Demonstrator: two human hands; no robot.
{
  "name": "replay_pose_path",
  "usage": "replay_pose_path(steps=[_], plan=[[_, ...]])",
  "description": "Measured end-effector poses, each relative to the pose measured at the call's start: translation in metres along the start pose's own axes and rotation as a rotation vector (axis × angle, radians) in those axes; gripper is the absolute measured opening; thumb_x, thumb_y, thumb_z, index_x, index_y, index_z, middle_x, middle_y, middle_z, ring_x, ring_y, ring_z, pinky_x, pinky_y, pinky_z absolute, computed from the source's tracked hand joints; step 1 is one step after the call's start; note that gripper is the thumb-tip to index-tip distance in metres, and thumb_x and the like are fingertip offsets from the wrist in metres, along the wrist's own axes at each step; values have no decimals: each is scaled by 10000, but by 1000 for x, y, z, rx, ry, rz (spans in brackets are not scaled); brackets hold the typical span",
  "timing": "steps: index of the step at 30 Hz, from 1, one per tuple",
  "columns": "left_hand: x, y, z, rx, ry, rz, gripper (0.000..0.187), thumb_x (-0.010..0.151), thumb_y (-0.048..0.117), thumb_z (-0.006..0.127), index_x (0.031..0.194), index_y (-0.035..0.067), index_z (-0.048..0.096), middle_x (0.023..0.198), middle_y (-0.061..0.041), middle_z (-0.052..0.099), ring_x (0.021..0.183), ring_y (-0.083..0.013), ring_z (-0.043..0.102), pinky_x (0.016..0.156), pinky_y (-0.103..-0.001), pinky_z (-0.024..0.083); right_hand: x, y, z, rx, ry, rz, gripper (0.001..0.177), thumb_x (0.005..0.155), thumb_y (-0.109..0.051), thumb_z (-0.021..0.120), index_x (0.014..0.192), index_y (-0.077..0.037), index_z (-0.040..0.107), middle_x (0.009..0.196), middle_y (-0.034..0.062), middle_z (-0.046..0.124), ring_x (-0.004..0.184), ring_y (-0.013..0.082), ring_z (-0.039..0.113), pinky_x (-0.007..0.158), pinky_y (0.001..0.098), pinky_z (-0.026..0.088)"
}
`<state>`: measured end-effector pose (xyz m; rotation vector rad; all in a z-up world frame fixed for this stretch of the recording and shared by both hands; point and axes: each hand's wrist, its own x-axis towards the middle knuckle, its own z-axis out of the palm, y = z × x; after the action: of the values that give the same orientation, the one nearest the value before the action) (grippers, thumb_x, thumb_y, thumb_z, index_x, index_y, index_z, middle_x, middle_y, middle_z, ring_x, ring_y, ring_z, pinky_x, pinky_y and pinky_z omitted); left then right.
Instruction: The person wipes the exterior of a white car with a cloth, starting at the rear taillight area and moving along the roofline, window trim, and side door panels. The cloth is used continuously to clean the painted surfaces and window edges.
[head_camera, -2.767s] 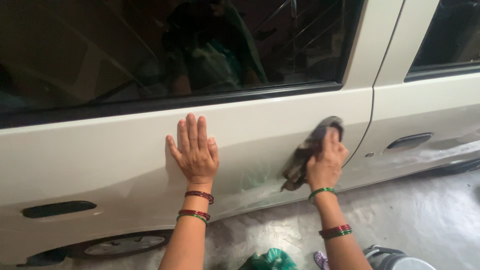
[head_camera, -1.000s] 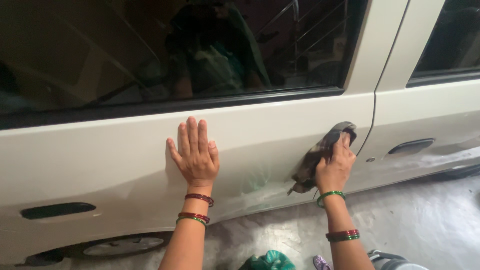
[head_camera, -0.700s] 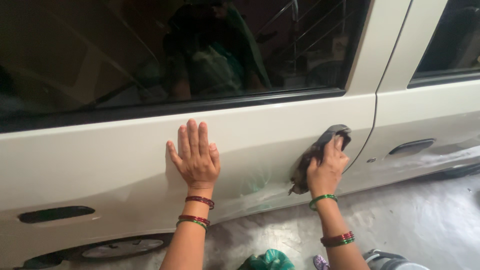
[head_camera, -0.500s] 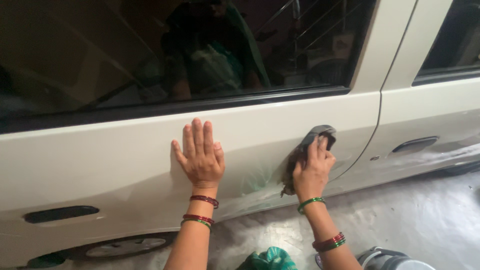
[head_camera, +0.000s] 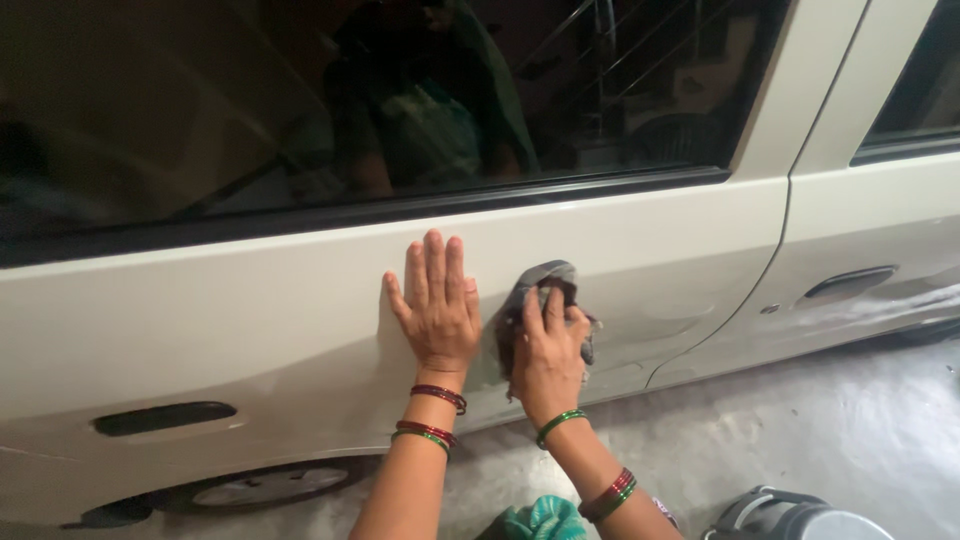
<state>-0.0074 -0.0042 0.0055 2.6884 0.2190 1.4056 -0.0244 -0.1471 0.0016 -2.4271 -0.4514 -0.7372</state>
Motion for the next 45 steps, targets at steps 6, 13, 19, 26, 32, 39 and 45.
replay_pose_path(steps=[6,13,19,26,32,39,45], plan=[[-2,-5,-20,-128,-89,26,593,1065,197,514,1631,154,345,1712,-66,302,1601,-245,234,1295,-550,60,-3,4,1,41,-10,-10,622,829,-5,622,1438,-106,543,1531,166,493,1227,449,477,956,462,496],[-11,-67,-52,-51,-89,-116,600,1034,204,504,1616,182,361,1715,-88,257,1603,-297,198,1259,-622,3,12,62,-3,31,132,108,769,730,79,595,1482,-55,511,1532,148,495,1211,425,489,1062,458,444],[-18,-150,-82,81,-69,-255,585,1108,274,423,1667,182,276,1747,-139,148,1624,-325,109,1269,-615,-19,23,88,-3,6,169,237,746,736,103,590,1470,5,494,1617,223,415,1207,455,445,1073,471,394],[-27,-171,-77,135,-44,-226,577,1126,333,380,1672,183,266,1741,-175,120,1619,-349,82,1277,-614,-6,30,49,6,-25,183,231,702,782,47,665,1462,17,497,1625,236,391,1192,440,456,1072,469,404],[-28,-172,-69,196,32,-187,576,1114,320,349,1663,159,283,1728,-197,156,1613,-371,128,1271,-623,16,27,-10,6,-17,155,153,700,748,37,667,1433,-13,530,1574,234,456,1168,430,477,1031,458,441],[-29,-173,-64,226,48,-193,569,1097,329,339,1634,142,361,1699,-216,234,1588,-380,194,1259,-620,40,21,-66,12,-11,147,-18,648,817,6,635,1453,-44,523,1536,220,498,1125,433,506,1016,467,459],[-30,-171,-63,207,78,-191,567,1091,340,334,1622,149,389,1691,-209,266,1585,-375,215,1266,-614,56,14,-116,21,22,92,-155,614,831,-21,617,1440,-75,559,1466,203,527,1116,462,510,918,473,516]])
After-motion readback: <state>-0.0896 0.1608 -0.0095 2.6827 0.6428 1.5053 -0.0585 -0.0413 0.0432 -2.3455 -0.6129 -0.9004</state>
